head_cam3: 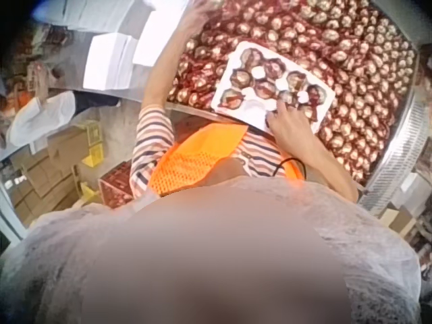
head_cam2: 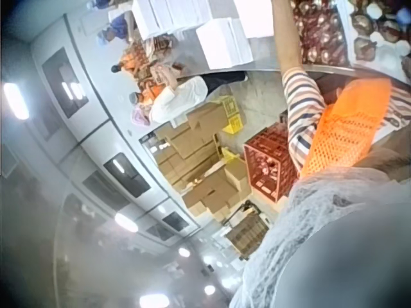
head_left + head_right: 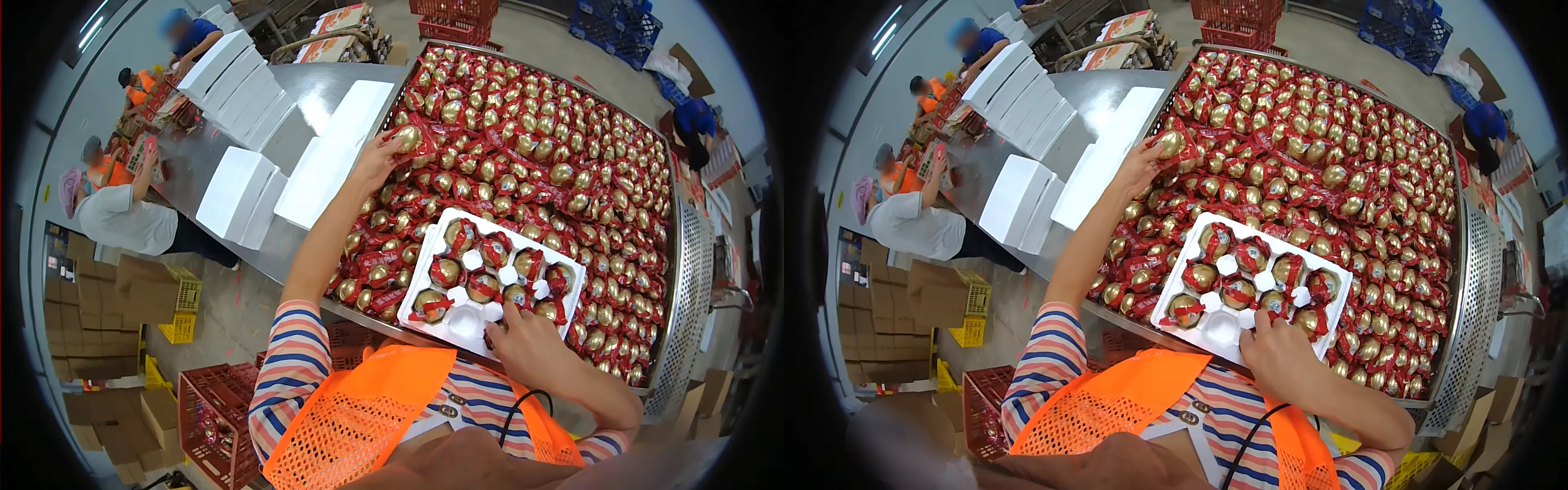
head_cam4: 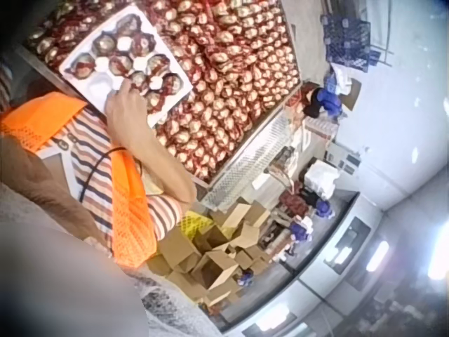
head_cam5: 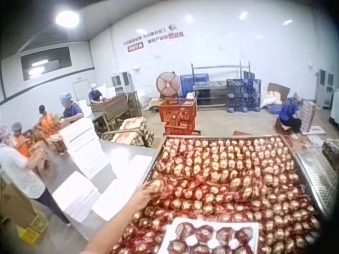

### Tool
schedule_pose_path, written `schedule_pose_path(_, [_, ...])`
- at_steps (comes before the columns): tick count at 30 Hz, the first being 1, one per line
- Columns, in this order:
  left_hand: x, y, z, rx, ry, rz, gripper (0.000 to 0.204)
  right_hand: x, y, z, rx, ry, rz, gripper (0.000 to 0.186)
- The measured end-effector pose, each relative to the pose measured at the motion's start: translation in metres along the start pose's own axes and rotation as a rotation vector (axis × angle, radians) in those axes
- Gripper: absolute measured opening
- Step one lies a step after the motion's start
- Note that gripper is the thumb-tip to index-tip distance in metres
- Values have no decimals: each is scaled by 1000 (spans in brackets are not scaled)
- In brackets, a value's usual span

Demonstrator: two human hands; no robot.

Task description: Packaging gold-foil-wrapped chocolates into white trays and then placing those trays into white boxes.

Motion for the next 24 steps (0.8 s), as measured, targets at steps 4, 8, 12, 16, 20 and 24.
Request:
schedule_pose_path(4, [20,28,34,-165,164,101,47,14,1,-4,43,-179,19,24])
schedule_pose_path(8, [37,100,62,-260,171,108,51,27,20,-30,69,-469,127,50])
schedule_pose_path(12, [25,165,109,-276,254,14,57,25,33,-23,170,-428,191,52])
schedule_pose_path(16, [4,199,135,-421,314,-81,65,14,22,-2,224,-320,149,44])
schedule_pose_path(20, [-1,217,155,-470,340,-174,64,8,18,12,177,-181,170,33])
schedule_pose_path(24, [-4,218,156,-512,508,-216,64,11,15,11,131,-172,66,25])
Point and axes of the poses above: each hand's wrist, its own y-axis away from the middle knuckle, its own z-axis out of the palm, x = y × z, the point moved 4 cm from there along -y, towards the middle knuckle, and after that the axes turned 7 degrees about -x, right-handed, at the moved point
